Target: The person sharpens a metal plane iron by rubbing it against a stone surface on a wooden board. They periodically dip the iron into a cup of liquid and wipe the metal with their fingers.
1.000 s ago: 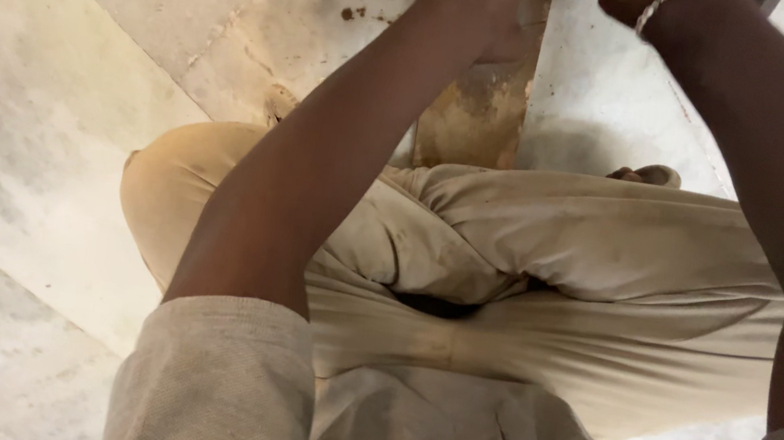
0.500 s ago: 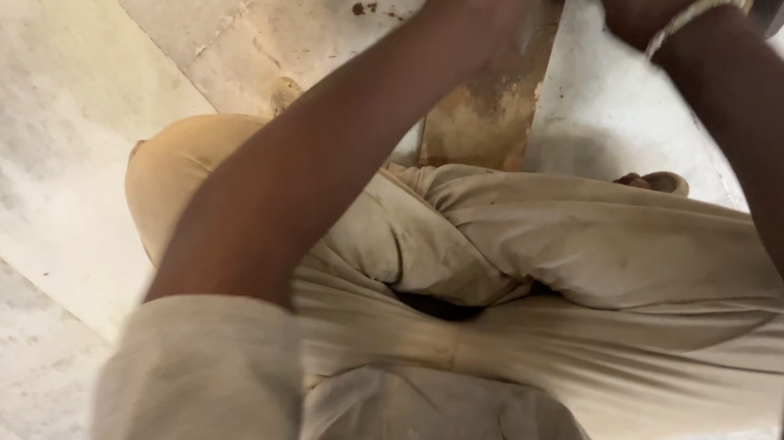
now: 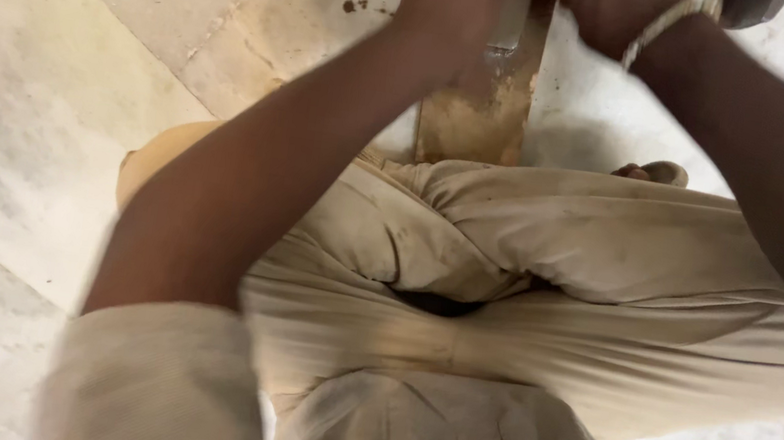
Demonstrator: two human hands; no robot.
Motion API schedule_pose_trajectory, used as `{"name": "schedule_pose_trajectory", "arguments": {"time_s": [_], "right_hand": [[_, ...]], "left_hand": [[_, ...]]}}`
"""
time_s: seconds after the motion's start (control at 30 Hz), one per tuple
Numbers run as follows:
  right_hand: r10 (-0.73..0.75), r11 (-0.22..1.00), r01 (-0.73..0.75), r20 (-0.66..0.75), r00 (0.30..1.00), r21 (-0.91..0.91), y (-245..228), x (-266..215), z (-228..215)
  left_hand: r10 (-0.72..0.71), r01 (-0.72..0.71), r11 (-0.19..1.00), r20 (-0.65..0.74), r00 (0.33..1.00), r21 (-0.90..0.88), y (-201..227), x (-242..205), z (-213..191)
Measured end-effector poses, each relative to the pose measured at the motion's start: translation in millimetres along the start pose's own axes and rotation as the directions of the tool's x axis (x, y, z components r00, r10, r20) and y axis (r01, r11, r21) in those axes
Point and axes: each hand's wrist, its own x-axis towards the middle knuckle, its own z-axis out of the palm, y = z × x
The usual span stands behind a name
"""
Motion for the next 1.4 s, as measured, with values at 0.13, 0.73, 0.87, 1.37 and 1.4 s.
{"name": "schedule_pose_trajectory", "arguments": {"time_s": [0.13, 0.73, 0.87, 1.37, 1.4], "right_hand": [[-0.232, 0.896, 0.082, -0.302, 0.925, -0.437, -53.7, -40.1, 0.4], [0.009, 0.901, -0.245, 0.549, 0.836, 0.359, -31.7, -41.2, -69.5], [0.088, 0.983, -0.113, 0.168, 0.982, 0.146, -33.4, -14.1, -83.4], [0.025, 0.974, -0.037, -0.056, 0.998, -0.226, -52.4, -29.0, -55.6], [0.023, 0.974, -0.035, -0.055, 0.998, -0.225, -56.8, -32.9, -57.2]], "left_hand": [[0.086, -0.084, 0.996, 0.1, 0.991, -0.021, 17.3, -37.0, 14.9], [0.122, -0.2, 0.911, -0.228, 0.966, -0.359, 46.0, -77.1, 36.8], [0.033, -0.096, 0.923, -0.172, 0.984, -0.372, 36.6, -52.5, 24.0], [-0.014, -0.094, 0.845, -0.196, 0.98, -0.527, 40.4, -10.9, 65.5], [-0.015, -0.092, 0.844, -0.195, 0.981, -0.528, 41.7, -13.8, 66.5]]}}
